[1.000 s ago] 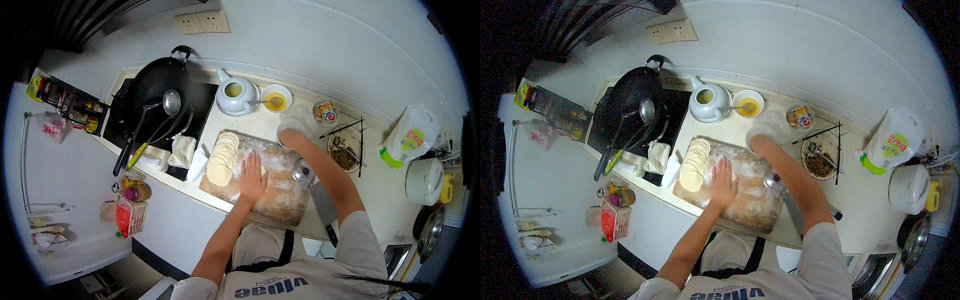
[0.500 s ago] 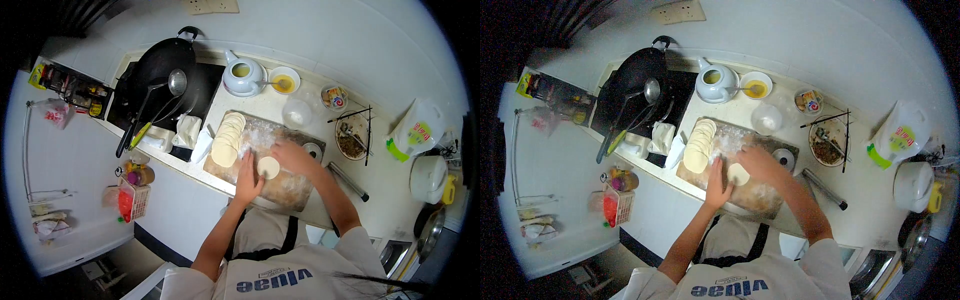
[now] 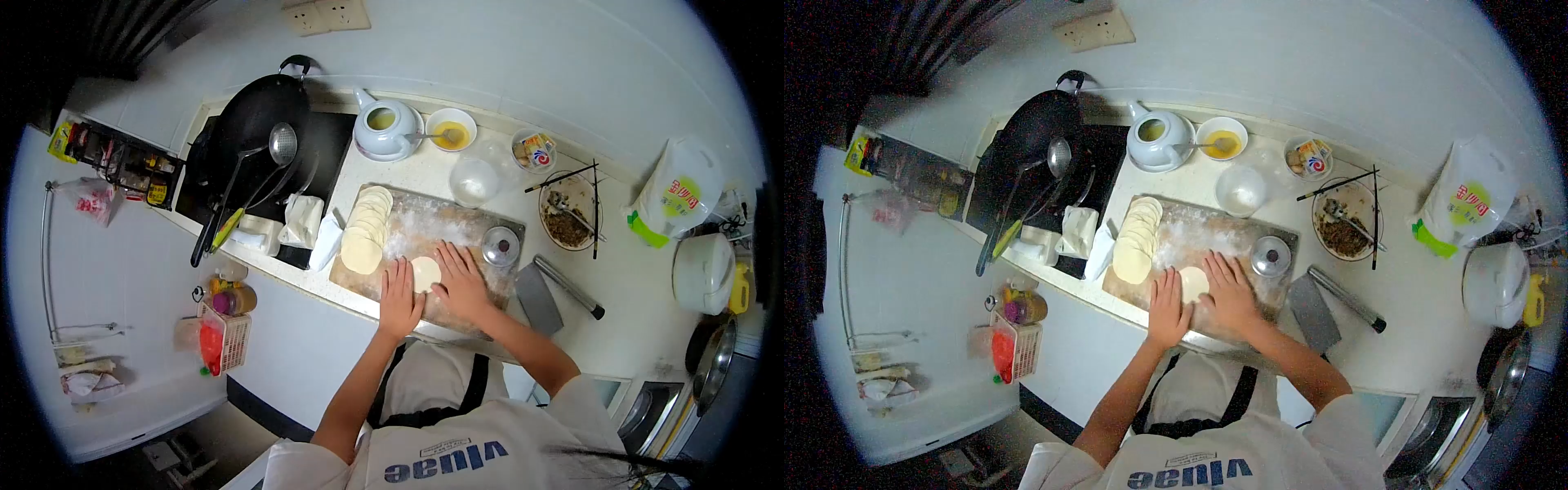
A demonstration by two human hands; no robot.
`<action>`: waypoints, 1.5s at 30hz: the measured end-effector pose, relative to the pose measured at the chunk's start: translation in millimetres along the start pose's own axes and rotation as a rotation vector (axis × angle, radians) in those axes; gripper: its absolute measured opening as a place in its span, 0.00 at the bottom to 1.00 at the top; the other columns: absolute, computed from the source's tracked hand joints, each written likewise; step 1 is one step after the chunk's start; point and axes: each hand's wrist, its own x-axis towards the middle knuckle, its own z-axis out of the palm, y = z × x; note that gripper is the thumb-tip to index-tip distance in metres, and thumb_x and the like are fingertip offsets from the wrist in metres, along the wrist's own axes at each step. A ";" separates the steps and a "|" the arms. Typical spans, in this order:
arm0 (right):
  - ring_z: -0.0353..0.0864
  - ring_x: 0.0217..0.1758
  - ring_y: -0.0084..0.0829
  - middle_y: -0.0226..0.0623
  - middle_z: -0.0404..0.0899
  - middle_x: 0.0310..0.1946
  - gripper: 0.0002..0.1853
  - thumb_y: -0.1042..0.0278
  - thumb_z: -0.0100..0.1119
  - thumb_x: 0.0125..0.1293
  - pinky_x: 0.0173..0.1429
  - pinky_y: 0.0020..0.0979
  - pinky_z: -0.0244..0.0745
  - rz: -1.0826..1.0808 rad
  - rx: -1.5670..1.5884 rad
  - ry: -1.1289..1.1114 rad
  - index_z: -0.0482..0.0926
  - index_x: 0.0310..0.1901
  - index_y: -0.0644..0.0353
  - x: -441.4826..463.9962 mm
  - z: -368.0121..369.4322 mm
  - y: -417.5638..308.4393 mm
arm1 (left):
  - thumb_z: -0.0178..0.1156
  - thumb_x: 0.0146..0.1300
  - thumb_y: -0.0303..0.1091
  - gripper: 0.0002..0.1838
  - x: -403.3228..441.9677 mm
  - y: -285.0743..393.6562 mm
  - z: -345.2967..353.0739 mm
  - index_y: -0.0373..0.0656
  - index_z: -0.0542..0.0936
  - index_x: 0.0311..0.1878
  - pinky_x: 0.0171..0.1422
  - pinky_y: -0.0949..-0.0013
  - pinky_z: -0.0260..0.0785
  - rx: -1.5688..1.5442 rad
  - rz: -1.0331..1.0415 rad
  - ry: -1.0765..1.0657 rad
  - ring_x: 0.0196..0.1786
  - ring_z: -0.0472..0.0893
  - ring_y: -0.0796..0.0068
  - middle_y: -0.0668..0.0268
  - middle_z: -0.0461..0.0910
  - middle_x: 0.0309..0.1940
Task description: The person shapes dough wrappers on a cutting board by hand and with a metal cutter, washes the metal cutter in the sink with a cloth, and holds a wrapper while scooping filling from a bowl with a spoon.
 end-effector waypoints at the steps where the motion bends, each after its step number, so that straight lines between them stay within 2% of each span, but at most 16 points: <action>1: 0.48 0.76 0.39 0.46 0.52 0.71 0.39 0.49 0.52 0.62 0.77 0.45 0.38 0.013 -0.027 0.020 0.57 0.68 0.69 -5.4 4.1 -0.1 | 0.47 0.64 0.40 0.36 -2.5 2.3 0.2 0.26 0.51 0.69 0.75 0.45 0.35 0.010 -0.010 0.003 0.74 0.48 0.44 0.41 0.49 0.71; 4: 0.48 0.76 0.41 0.48 0.52 0.71 0.37 0.55 0.52 0.62 0.77 0.46 0.38 -0.228 0.116 -0.026 0.55 0.68 0.70 -23.3 12.2 -12.5 | 0.47 0.65 0.40 0.36 -8.8 2.1 5.7 0.27 0.51 0.69 0.75 0.45 0.36 0.078 0.142 -0.024 0.74 0.49 0.45 0.42 0.49 0.71; 7: 0.47 0.76 0.43 0.48 0.52 0.71 0.35 0.60 0.51 0.63 0.77 0.45 0.39 0.030 0.124 -0.048 0.55 0.68 0.69 -20.3 7.5 -1.6 | 0.49 0.65 0.41 0.36 -6.6 7.7 2.7 0.29 0.52 0.70 0.75 0.46 0.40 0.084 0.126 -0.084 0.74 0.51 0.49 0.45 0.50 0.71; 11: 0.49 0.75 0.47 0.51 0.53 0.70 0.32 0.68 0.51 0.63 0.75 0.43 0.45 0.179 0.233 0.095 0.57 0.67 0.69 -25.4 0.2 7.7 | 0.51 0.64 0.44 0.38 38.5 22.0 -4.0 0.32 0.53 0.71 0.75 0.46 0.39 0.047 0.055 -0.030 0.75 0.50 0.52 0.49 0.51 0.72; 14: 0.53 0.72 0.51 0.53 0.55 0.68 0.30 0.72 0.52 0.62 0.73 0.43 0.52 0.256 0.294 0.160 0.59 0.65 0.70 -26.4 -3.0 9.0 | 0.51 0.64 0.45 0.37 61.6 17.9 0.3 0.34 0.54 0.71 0.75 0.47 0.39 0.096 0.108 -0.019 0.74 0.51 0.53 0.49 0.51 0.72; 17: 0.55 0.71 0.51 0.54 0.56 0.67 0.27 0.73 0.50 0.62 0.72 0.44 0.53 0.341 0.380 0.216 0.61 0.63 0.73 -25.9 -12.2 2.7 | 0.51 0.65 0.44 0.36 59.2 8.0 7.5 0.35 0.54 0.71 0.76 0.49 0.38 0.015 0.133 -0.034 0.74 0.51 0.51 0.49 0.52 0.72; 26: 0.59 0.69 0.52 0.52 0.57 0.67 0.26 0.75 0.50 0.61 0.70 0.42 0.58 0.267 0.345 0.241 0.63 0.63 0.70 -26.3 6.2 -6.1 | 0.48 0.65 0.40 0.35 43.9 13.6 15.7 0.30 0.53 0.70 0.75 0.48 0.38 0.048 -0.004 0.082 0.74 0.51 0.48 0.45 0.52 0.71; 30: 0.59 0.69 0.52 0.53 0.57 0.67 0.25 0.73 0.51 0.62 0.70 0.42 0.57 0.336 0.557 0.272 0.64 0.61 0.71 -16.6 2.4 -8.7 | 0.50 0.60 0.43 0.39 20.1 27.7 18.5 0.30 0.52 0.70 0.76 0.49 0.37 0.099 0.115 -0.078 0.74 0.49 0.48 0.45 0.52 0.71; 34: 0.59 0.69 0.52 0.53 0.57 0.67 0.24 0.73 0.50 0.63 0.70 0.42 0.58 0.298 0.654 0.363 0.65 0.62 0.67 0.1 -2.3 -8.7 | 0.44 0.64 0.41 0.36 36.8 22.2 17.8 0.31 0.51 0.71 0.77 0.51 0.34 0.066 0.239 -0.158 0.75 0.47 0.51 0.46 0.48 0.72; 37: 0.59 0.69 0.51 0.52 0.57 0.68 0.24 0.73 0.49 0.64 0.70 0.42 0.58 0.255 0.557 0.343 0.65 0.62 0.66 10.8 -20.8 -8.7 | 0.44 0.65 0.43 0.36 51.2 11.0 15.0 0.32 0.51 0.71 0.76 0.51 0.36 0.091 -0.030 0.020 0.75 0.48 0.50 0.45 0.49 0.72; 39: 0.58 0.70 0.51 0.53 0.56 0.68 0.24 0.73 0.49 0.64 0.70 0.43 0.57 0.268 0.487 0.291 0.64 0.63 0.65 21.2 -44.5 -4.5 | 0.47 0.65 0.39 0.33 49.9 0.2 10.6 0.33 0.54 0.70 0.76 0.50 0.38 0.004 -0.061 0.127 0.74 0.51 0.48 0.45 0.53 0.70; 40: 0.64 0.65 0.51 0.54 0.64 0.62 0.21 0.73 0.50 0.64 0.67 0.42 0.62 0.176 0.345 0.431 0.68 0.59 0.66 33.6 -43.3 8.8 | 0.47 0.65 0.38 0.32 46.1 0.1 -2.9 0.33 0.55 0.70 0.76 0.50 0.39 -0.054 -0.060 0.117 0.73 0.52 0.47 0.44 0.54 0.70; 42: 0.74 0.55 0.50 0.51 0.74 0.49 0.16 0.73 0.51 0.63 0.60 0.42 0.69 0.205 0.343 0.430 0.72 0.52 0.67 62.1 -69.9 30.8 | 0.51 0.64 0.34 0.30 38.6 -4.9 -29.4 0.33 0.59 0.68 0.75 0.51 0.41 -0.051 -0.101 0.117 0.72 0.54 0.46 0.43 0.57 0.68; 43: 0.77 0.49 0.49 0.48 0.76 0.43 0.14 0.73 0.51 0.62 0.55 0.42 0.72 0.251 0.174 0.349 0.74 0.49 0.66 82.9 -79.3 43.5 | 0.53 0.64 0.35 0.30 33.7 -16.6 -29.5 0.31 0.60 0.66 0.74 0.51 0.45 0.019 -0.133 0.276 0.69 0.57 0.44 0.42 0.60 0.65; 44: 0.79 0.42 0.48 0.44 0.78 0.37 0.13 0.72 0.52 0.61 0.50 0.43 0.75 0.295 0.005 0.267 0.75 0.47 0.66 103.5 -85.8 57.5 | 0.53 0.64 0.36 0.31 32.0 -26.5 -31.3 0.31 0.60 0.66 0.73 0.50 0.47 -0.001 -0.307 0.355 0.69 0.58 0.45 0.41 0.60 0.65; 45: 0.81 0.41 0.46 0.43 0.80 0.36 0.12 0.72 0.53 0.60 0.48 0.43 0.76 0.311 -0.107 0.130 0.77 0.45 0.64 120.6 -84.0 73.3 | 0.54 0.63 0.37 0.31 30.5 -34.6 -32.8 0.31 0.60 0.66 0.72 0.49 0.49 -0.022 -0.481 0.433 0.68 0.59 0.45 0.41 0.60 0.64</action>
